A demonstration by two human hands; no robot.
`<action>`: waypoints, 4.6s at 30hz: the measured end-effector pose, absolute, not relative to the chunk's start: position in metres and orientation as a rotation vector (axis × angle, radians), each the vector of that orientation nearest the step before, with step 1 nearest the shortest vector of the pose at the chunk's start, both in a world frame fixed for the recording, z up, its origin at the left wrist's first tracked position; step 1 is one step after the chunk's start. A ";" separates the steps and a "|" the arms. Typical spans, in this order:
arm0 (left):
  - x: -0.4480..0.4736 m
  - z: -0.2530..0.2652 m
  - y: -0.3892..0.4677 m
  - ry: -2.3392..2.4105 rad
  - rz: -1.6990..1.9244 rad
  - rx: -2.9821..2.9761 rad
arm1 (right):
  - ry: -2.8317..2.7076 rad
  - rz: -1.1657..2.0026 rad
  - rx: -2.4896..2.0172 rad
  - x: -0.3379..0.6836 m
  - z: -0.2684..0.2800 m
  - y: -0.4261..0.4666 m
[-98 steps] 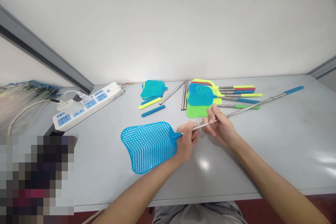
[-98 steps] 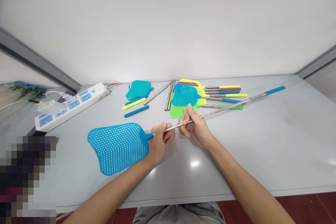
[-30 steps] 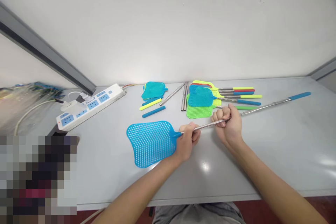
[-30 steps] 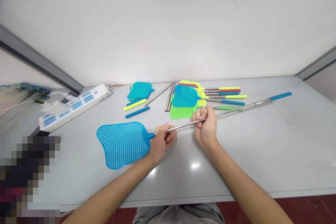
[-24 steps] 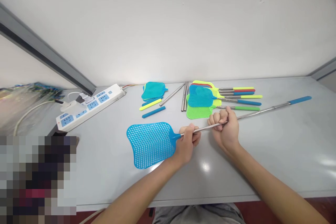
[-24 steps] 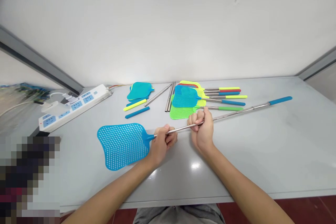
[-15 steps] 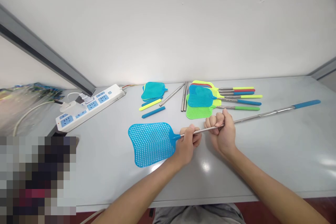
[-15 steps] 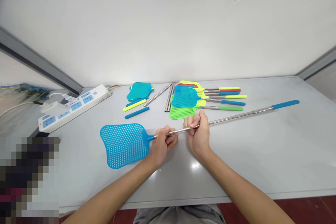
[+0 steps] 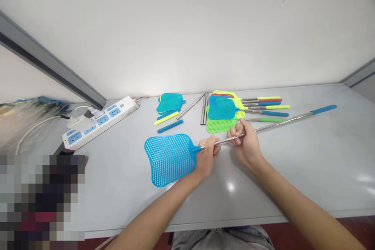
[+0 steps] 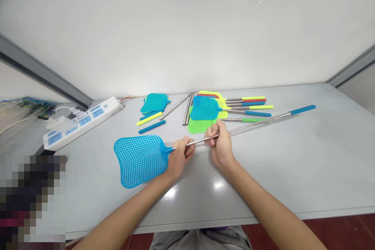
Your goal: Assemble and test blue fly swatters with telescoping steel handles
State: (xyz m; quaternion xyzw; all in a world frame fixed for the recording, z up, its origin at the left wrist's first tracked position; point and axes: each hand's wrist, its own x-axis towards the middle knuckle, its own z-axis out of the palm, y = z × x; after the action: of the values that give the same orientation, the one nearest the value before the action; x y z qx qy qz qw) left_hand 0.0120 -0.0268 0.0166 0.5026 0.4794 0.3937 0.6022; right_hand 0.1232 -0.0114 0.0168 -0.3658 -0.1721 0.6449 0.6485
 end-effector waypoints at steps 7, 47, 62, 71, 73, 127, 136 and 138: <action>0.014 0.020 -0.027 1.232 0.934 1.098 | -0.389 1.465 -0.870 0.124 0.017 -0.009; 0.016 0.000 -0.021 1.124 0.967 1.143 | -0.330 1.531 -0.886 0.130 0.003 -0.003; 0.016 0.004 -0.024 1.158 0.954 1.093 | -0.300 1.536 -0.890 0.128 0.001 -0.004; 0.015 -0.003 -0.020 1.117 0.940 1.159 | -0.292 1.530 -0.880 0.128 -0.003 -0.002; 0.016 -0.005 -0.020 1.108 0.938 1.168 | -0.261 1.505 -0.867 0.126 -0.003 -0.003; 0.020 -0.020 -0.021 1.156 0.886 1.152 | -0.298 1.564 -0.906 0.105 -0.005 -0.010; 0.021 -0.017 -0.021 1.181 0.901 1.105 | -0.296 1.555 -0.882 0.104 -0.005 -0.011; 0.021 -0.016 -0.022 1.177 0.906 1.104 | -0.291 1.553 -0.875 0.104 -0.004 -0.011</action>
State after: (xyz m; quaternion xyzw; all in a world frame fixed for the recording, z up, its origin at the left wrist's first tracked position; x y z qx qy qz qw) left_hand 0.0210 -0.0221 -0.0162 0.4767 0.5079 0.3910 0.6016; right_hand 0.1041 -0.0110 -0.0044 -0.3804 -0.1264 0.6753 0.6191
